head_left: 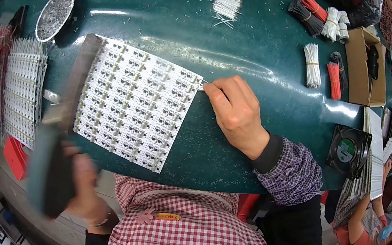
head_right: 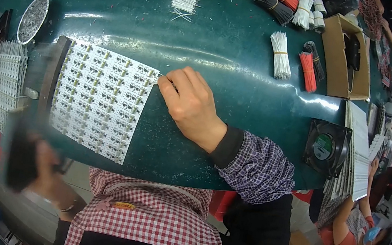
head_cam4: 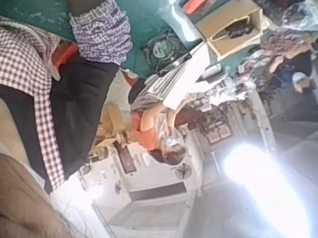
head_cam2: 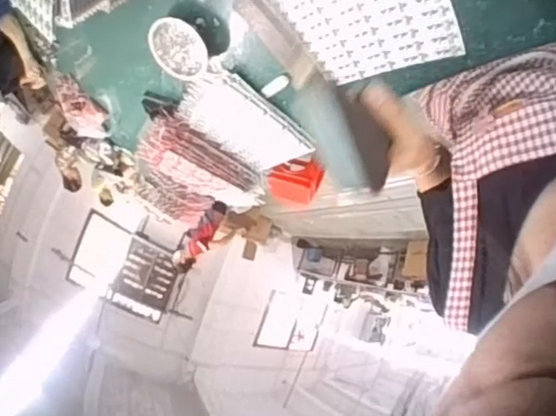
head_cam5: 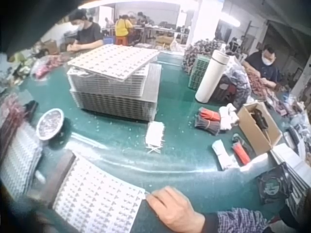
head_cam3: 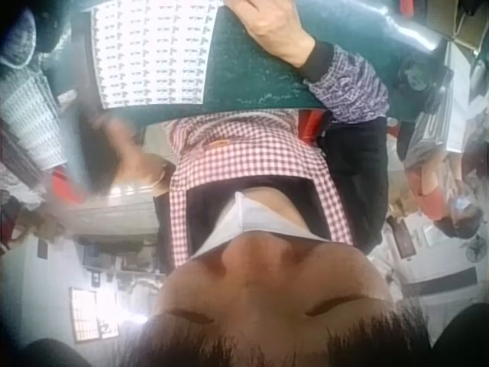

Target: The person inserts small wires into the edges of circuit boards and solders them using a handheld soldering gun, picking up additional wires and new boards from stacks on the workbench.

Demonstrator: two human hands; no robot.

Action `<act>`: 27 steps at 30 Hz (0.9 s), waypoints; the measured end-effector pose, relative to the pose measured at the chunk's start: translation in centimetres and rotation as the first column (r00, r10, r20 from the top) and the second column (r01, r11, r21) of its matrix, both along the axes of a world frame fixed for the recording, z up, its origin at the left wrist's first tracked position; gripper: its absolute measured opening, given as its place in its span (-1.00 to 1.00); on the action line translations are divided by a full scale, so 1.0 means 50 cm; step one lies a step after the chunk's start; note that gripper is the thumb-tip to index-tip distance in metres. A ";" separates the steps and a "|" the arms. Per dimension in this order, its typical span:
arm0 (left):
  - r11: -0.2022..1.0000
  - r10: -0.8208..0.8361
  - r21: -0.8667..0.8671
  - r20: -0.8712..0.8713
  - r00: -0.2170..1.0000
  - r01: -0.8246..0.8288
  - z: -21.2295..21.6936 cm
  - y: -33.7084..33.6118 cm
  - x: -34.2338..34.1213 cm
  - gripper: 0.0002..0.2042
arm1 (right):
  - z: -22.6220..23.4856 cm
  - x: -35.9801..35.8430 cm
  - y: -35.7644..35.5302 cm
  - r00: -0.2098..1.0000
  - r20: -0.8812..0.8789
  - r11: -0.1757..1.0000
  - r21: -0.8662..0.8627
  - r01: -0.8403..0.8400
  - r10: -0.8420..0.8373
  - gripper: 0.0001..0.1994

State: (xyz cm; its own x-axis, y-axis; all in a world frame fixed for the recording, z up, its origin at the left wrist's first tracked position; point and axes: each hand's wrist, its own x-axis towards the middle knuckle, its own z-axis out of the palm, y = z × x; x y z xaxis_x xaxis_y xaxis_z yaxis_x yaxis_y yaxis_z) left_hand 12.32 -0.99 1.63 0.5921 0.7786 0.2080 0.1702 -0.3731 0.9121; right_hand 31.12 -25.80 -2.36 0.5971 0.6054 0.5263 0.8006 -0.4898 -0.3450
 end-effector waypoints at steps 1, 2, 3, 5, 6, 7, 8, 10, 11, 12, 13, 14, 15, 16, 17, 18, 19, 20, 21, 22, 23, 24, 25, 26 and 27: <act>0.979 0.092 0.174 0.087 0.992 -0.106 0.014 0.039 0.004 -0.80 | 0.000 0.000 0.000 1.000 0.005 1.000 -0.002 0.001 -0.001 -0.74; 0.915 0.078 0.373 0.210 0.975 -0.153 0.031 0.081 0.017 -0.82 | 0.000 0.000 0.000 1.000 0.008 1.000 -0.002 0.008 -0.008 -0.74; 0.793 0.087 0.564 0.269 0.959 -0.231 0.049 0.123 0.038 -0.83 | 0.001 0.000 0.001 1.000 0.011 1.000 0.003 0.004 -0.004 -0.74; 0.878 0.233 0.333 0.331 0.914 -0.345 0.063 0.184 0.094 -0.83 | 0.003 0.001 0.003 1.000 0.027 1.000 0.005 0.010 -0.010 -0.74; 0.939 0.218 0.195 0.299 0.929 -0.283 0.065 0.204 0.119 -0.83 | 0.005 0.001 0.003 1.000 0.022 1.000 0.003 0.007 -0.008 -0.74; 0.966 0.249 0.038 0.147 0.957 -0.257 0.064 0.211 0.139 -0.81 | 0.008 0.000 0.002 0.999 0.038 1.000 -0.005 0.007 -0.007 -0.74; 0.970 0.207 -0.156 0.112 0.972 -0.189 0.059 0.206 0.150 -0.83 | 0.011 -0.001 0.003 0.999 0.051 1.000 -0.011 0.018 -0.017 -0.75; 0.997 0.007 -0.083 0.181 0.983 0.008 0.034 0.151 0.142 -0.80 | 0.014 -0.005 0.003 0.998 0.068 1.000 0.008 0.017 -0.018 -0.75; 0.987 -0.073 -0.127 0.176 0.982 0.096 0.029 0.120 0.125 -0.75 | 0.015 -0.009 0.002 0.997 0.071 1.000 0.013 0.021 -0.022 -0.75; 0.965 -0.125 -0.206 0.197 0.973 0.165 0.024 0.091 0.111 -0.68 | 0.014 -0.014 0.002 0.998 0.061 1.000 0.007 0.012 -0.012 -0.75; 0.933 -0.159 -0.289 0.209 0.965 0.217 0.017 0.062 0.095 -0.60 | 0.013 -0.019 0.001 0.999 0.037 1.000 -0.001 -0.003 0.003 -0.75; 0.908 -0.203 -0.329 0.202 0.958 0.261 0.015 0.032 0.078 -0.55 | 0.011 -0.020 0.001 0.999 0.029 1.000 0.003 -0.018 0.018 -0.75; 0.876 -0.236 -0.385 0.181 0.955 0.290 0.011 0.006 0.065 -0.56 | 0.008 -0.020 0.001 1.000 0.014 1.000 -0.011 -0.023 0.023 -0.75; 0.862 -0.269 -0.421 0.090 0.959 0.282 0.012 -0.018 0.050 -0.56 | 0.005 -0.020 0.001 1.000 0.019 1.000 0.002 -0.018 0.018 -0.75; 0.848 -0.305 -0.455 0.000 0.952 0.271 0.017 -0.034 0.039 -0.56 | 0.002 -0.018 0.002 1.000 0.015 1.000 0.014 -0.002 0.002 -0.75; 0.867 -0.337 -0.392 -0.007 0.942 0.307 0.012 -0.044 0.039 -0.61 | 0.000 -0.017 0.002 1.000 0.022 1.000 0.015 -0.012 0.011 -0.75; 0.861 -0.409 -0.335 -0.007 0.913 0.383 0.007 -0.054 0.042 -0.65 | -0.001 -0.017 0.002 1.000 0.022 1.000 0.023 -0.017 0.016 -0.74; 0.879 -0.391 -0.360 -0.165 0.905 0.314 0.011 -0.055 0.039 -0.62 | -0.002 -0.016 0.003 0.999 0.027 0.999 0.033 -0.020 0.019 -0.74; 0.876 -0.384 -0.370 -0.150 0.911 0.308 0.012 -0.056 0.039 -0.62 | -0.003 -0.016 0.004 1.000 0.022 0.999 0.032 -0.021 0.020 -0.74; 0.859 -0.406 -0.407 -0.173 0.897 0.310 0.013 -0.059 0.038 -0.68 | -0.002 -0.016 0.004 1.000 0.010 0.999 0.034 -0.021 0.021 -0.74; 0.840 -0.429 -0.444 -0.195 0.882 0.311 0.011 -0.063 0.038 -0.74 | -0.002 -0.016 0.004 1.000 0.003 0.999 0.038 -0.016 0.016 -0.73; 0.856 -0.426 -0.426 -0.257 0.868 0.294 0.009 -0.067 0.037 -0.81 | -0.002 -0.016 0.004 1.000 -0.003 0.999 0.033 -0.019 0.020 -0.73; 0.851 -0.420 -0.435 -0.228 0.878 0.295 0.006 -0.067 0.039 -0.81 | -0.001 -0.017 0.005 1.000 -0.011 0.999 0.030 -0.017 0.017 -0.73; 0.880 -0.449 -0.283 -0.231 0.863 0.382 0.002 -0.069 0.042 -0.81 | -0.001 -0.017 0.005 1.000 -0.017 1.000 0.029 -0.010 0.011 -0.73; 0.879 -0.476 -0.123 -0.240 0.846 0.460 -0.001 -0.070 0.043 -0.81 | -0.001 -0.017 0.006 1.000 -0.020 0.999 0.029 -0.016 0.017 -0.73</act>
State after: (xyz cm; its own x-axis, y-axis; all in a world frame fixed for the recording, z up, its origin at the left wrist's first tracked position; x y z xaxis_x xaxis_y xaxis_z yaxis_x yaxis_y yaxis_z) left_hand 14.49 -4.50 1.56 0.9151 0.4015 -0.0378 0.2184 -0.4146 0.8834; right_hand 30.28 -25.48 -2.43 0.5982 0.6000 0.5312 0.8011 -0.4663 -0.3754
